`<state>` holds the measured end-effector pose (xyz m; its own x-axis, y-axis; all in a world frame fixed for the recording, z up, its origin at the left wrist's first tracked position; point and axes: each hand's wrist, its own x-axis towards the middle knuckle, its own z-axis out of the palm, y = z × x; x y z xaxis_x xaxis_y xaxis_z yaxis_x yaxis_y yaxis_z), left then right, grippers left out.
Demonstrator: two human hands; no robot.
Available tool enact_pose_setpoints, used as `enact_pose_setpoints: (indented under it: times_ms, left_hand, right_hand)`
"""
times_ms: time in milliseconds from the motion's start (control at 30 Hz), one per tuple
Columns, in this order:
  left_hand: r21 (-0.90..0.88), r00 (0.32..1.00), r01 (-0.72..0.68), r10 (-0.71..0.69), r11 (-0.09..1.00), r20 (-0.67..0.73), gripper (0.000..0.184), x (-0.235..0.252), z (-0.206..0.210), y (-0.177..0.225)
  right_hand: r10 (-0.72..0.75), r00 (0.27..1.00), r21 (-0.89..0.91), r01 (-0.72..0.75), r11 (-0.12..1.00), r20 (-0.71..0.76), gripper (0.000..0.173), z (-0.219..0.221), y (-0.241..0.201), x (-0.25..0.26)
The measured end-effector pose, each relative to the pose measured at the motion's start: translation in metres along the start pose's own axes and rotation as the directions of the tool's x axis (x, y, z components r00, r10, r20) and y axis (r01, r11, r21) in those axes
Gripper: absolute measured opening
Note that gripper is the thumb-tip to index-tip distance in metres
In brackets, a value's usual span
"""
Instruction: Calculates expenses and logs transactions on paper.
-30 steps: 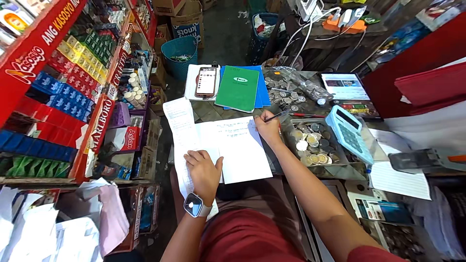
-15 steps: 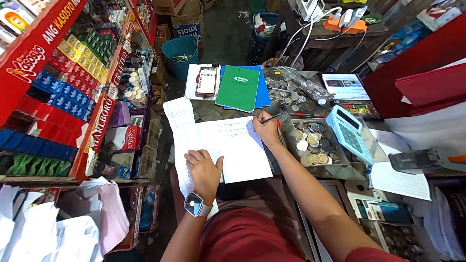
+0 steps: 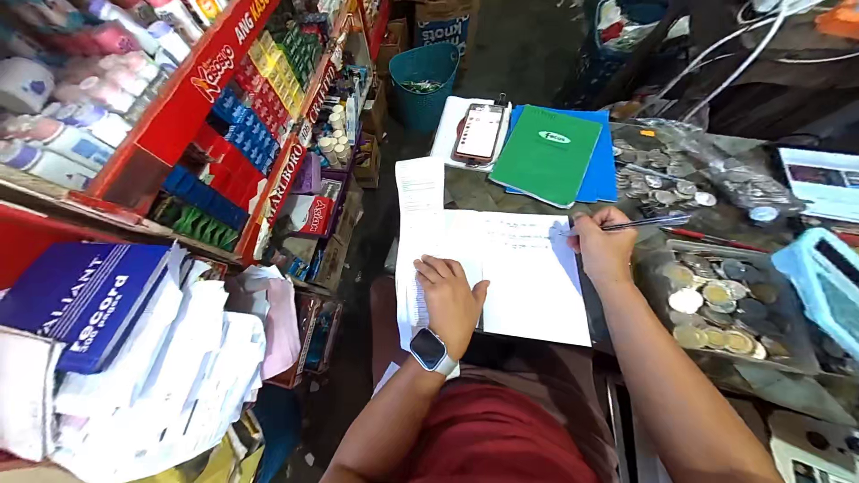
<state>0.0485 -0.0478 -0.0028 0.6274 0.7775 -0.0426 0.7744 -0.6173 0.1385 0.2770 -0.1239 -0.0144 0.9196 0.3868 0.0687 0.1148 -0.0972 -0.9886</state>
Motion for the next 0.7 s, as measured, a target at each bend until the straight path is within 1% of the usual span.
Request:
enact_pose_setpoints:
  times_ms: [33, 100, 200, 267, 333, 467, 567, 633, 700]
  left_hand:
    - [-0.003, 1.0, 0.001, -0.001, 1.0, -0.004, 0.084, 0.0, 0.0, 0.0]
    - [-0.002, 1.0, 0.005, -0.005, 1.0, -0.018, 0.084, -0.002, 0.002, 0.0]
    - [-0.012, 1.0, 0.005, -0.005, 1.0, -0.015, 0.084, -0.002, 0.002, 0.0]
    - [-0.012, 0.999, -0.002, 0.001, 1.0, -0.048, 0.084, -0.002, 0.005, -0.001]
    - [-0.001, 0.996, -0.014, 0.013, 1.0, -0.085, 0.083, -0.003, 0.007, -0.003]
    - [0.03, 0.998, -0.041, 0.042, 0.999, -0.051, 0.079, -0.004, 0.005, -0.004]
    - [0.046, 0.998, -0.049, 0.05, 0.998, -0.033, 0.073, -0.004, 0.005, -0.003]
    - [0.053, 0.999, -0.048, 0.047, 0.997, 0.014, 0.073, -0.003, 0.001, -0.002]
    - [0.056, 0.999, -0.045, 0.043, 0.997, 0.023, 0.073, -0.003, 0.0, -0.002]
  right_hand:
    - [-0.005, 1.0, 0.021, 0.004, 1.0, 0.01, 0.028, 0.006, -0.007, -0.005]
    - [-0.004, 0.997, 0.028, 0.002, 1.0, 0.074, 0.025, 0.021, -0.021, -0.017]
    - [-0.01, 0.973, 0.082, -0.01, 0.997, 0.231, 0.022, 0.045, -0.03, -0.03]
    - [0.0, 0.953, 0.111, -0.035, 0.993, 0.304, 0.021, 0.059, -0.029, -0.032]
    - [0.014, 0.944, 0.086, -0.045, 0.995, 0.328, 0.024, 0.071, -0.026, -0.032]
    - [-0.017, 0.934, -0.055, 0.04, 0.998, 0.357, 0.027, 0.077, -0.01, -0.03]
    - [-0.061, 0.938, -0.055, 0.085, 0.995, 0.341, 0.03, 0.078, -0.006, -0.033]
    - [-0.083, 0.939, -0.046, 0.104, 0.994, 0.335, 0.031, 0.079, -0.004, -0.033]
    - [-0.116, 0.933, -0.073, 0.15, 0.986, 0.34, 0.031, 0.08, -0.002, -0.033]
